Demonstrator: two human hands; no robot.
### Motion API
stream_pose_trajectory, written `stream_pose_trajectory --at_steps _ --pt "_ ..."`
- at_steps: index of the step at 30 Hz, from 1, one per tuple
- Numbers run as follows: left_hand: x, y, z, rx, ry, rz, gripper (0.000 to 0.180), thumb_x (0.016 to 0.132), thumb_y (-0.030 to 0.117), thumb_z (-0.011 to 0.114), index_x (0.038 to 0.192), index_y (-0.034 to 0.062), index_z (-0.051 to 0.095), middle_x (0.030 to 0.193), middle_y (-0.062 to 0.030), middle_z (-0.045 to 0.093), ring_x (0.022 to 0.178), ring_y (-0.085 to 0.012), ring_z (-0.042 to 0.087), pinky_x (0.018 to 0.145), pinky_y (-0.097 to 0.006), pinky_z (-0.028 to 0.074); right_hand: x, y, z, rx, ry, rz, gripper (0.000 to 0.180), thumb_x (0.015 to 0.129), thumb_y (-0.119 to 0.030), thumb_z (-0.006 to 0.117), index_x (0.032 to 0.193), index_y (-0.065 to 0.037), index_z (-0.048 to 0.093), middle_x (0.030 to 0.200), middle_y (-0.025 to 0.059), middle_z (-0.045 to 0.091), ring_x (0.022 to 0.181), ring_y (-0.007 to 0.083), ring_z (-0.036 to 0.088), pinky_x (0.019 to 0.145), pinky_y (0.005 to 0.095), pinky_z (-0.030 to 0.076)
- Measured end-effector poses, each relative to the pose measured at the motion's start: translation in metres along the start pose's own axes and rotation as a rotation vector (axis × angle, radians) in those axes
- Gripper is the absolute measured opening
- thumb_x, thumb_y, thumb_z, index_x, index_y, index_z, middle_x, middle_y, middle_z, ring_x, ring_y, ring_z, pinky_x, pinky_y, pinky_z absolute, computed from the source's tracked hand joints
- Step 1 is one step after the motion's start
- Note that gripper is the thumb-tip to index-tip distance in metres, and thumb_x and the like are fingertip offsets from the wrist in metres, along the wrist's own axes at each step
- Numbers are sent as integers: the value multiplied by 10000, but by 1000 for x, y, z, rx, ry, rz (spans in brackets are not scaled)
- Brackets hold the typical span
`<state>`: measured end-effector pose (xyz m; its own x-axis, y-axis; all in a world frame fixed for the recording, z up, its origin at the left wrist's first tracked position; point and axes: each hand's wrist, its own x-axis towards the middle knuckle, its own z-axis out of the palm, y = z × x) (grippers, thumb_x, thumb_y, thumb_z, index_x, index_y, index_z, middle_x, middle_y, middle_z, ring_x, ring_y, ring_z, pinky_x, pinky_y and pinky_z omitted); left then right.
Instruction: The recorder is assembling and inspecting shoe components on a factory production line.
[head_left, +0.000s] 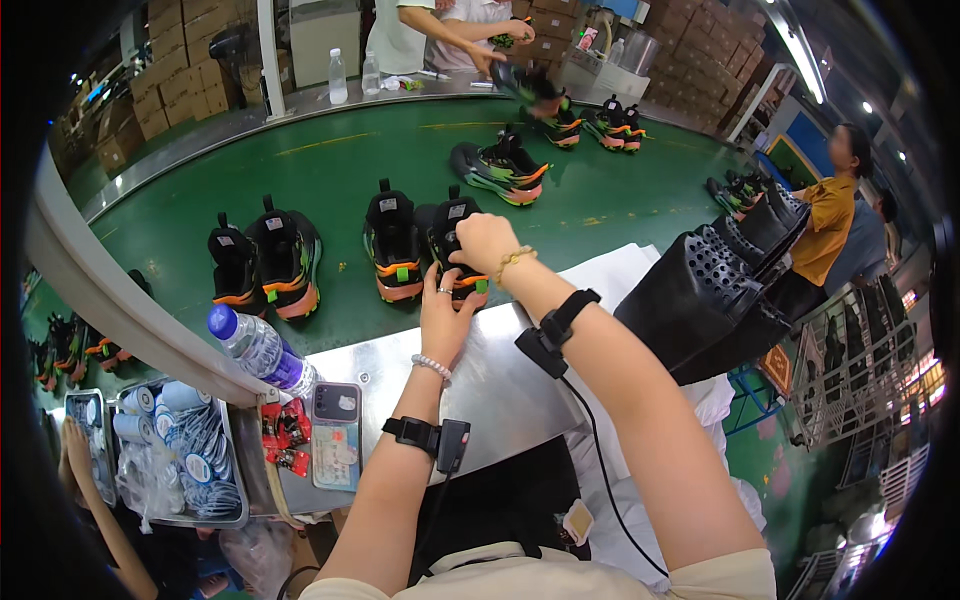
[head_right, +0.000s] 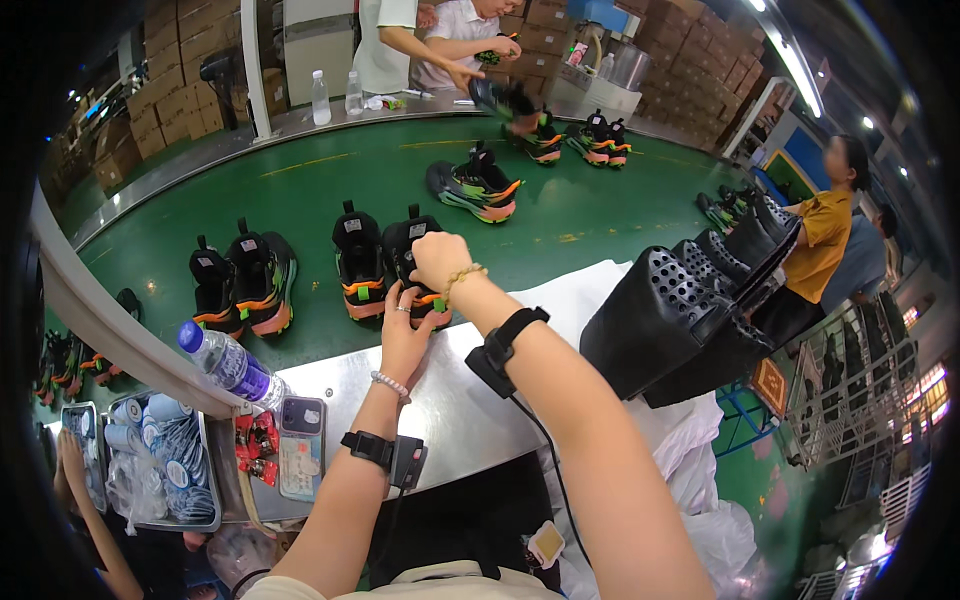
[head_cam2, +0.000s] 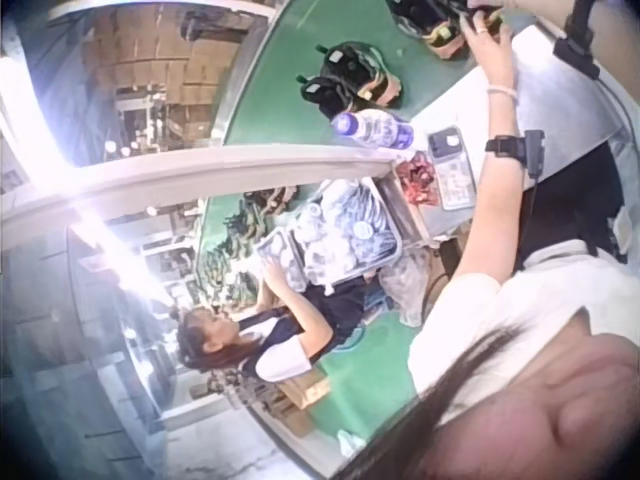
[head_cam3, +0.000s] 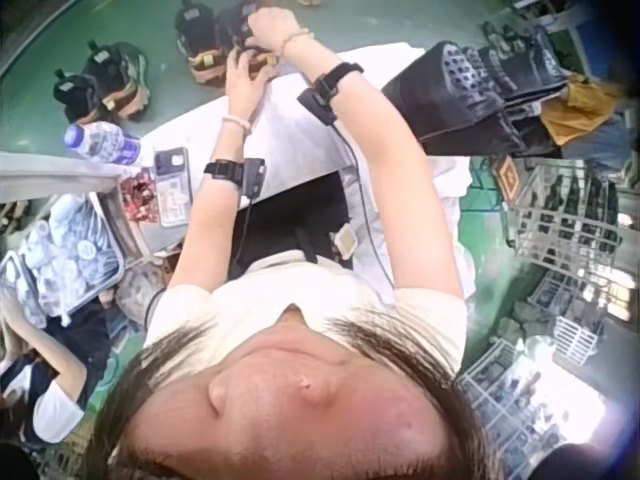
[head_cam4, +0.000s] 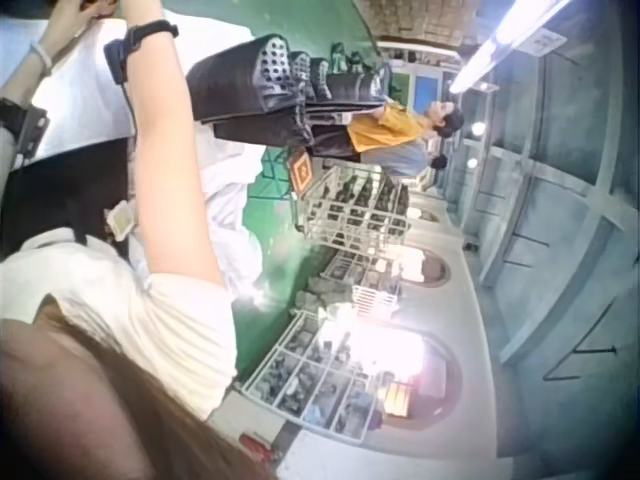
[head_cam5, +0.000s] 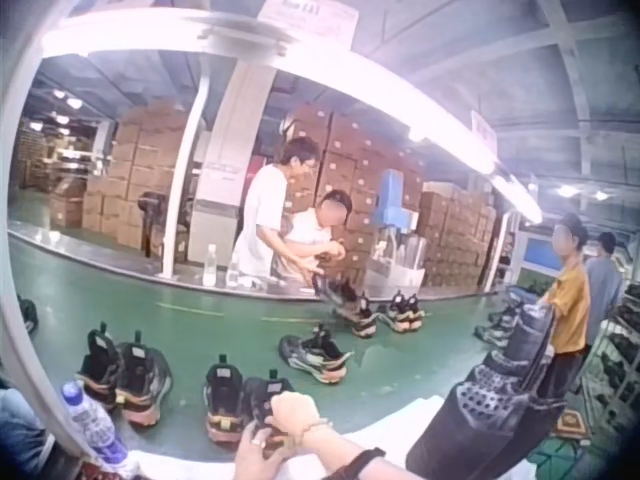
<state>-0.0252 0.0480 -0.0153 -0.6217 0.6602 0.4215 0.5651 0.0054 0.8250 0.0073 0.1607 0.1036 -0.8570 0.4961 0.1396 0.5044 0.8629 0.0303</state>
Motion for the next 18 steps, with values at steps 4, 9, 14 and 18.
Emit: stream_pose_trajectory --at_steps 4,9,14,18 --pt "0 17 -4 -164 -34 -113 434 775 135 684 1168 17 542 1378 -193 410 954 -293 613 799 -344 507 15 -12 16 -6 -61 115 196 743 -183 696 878 -42 720 886 158 695 857 286 689 748 365 563" --pt "1 -2 0 -79 31 -30 429 763 100 689 1146 -17 536 1362 -154 443 937 -272 608 773 -333 504 22 -17 8 24 -118 204 164 803 -122 607 889 -46 724 902 151 700 872 282 693 729 354 570" --pt "2 12 -2 -184 11 -84 441 754 40 689 1163 -20 535 1362 -155 448 942 -247 597 786 -317 491 18 -20 27 13 -17 257 146 811 -131 610 862 -63 729 888 127 706 857 262 699 706 345 574" --pt "3 -1 0 -160 41 -60 454 749 66 726 1157 -1 538 1423 -180 388 903 -282 632 768 -325 519 29 -30 40 45 -34 292 137 809 -137 619 850 -74 733 872 111 710 850 243 703 699 332 574"
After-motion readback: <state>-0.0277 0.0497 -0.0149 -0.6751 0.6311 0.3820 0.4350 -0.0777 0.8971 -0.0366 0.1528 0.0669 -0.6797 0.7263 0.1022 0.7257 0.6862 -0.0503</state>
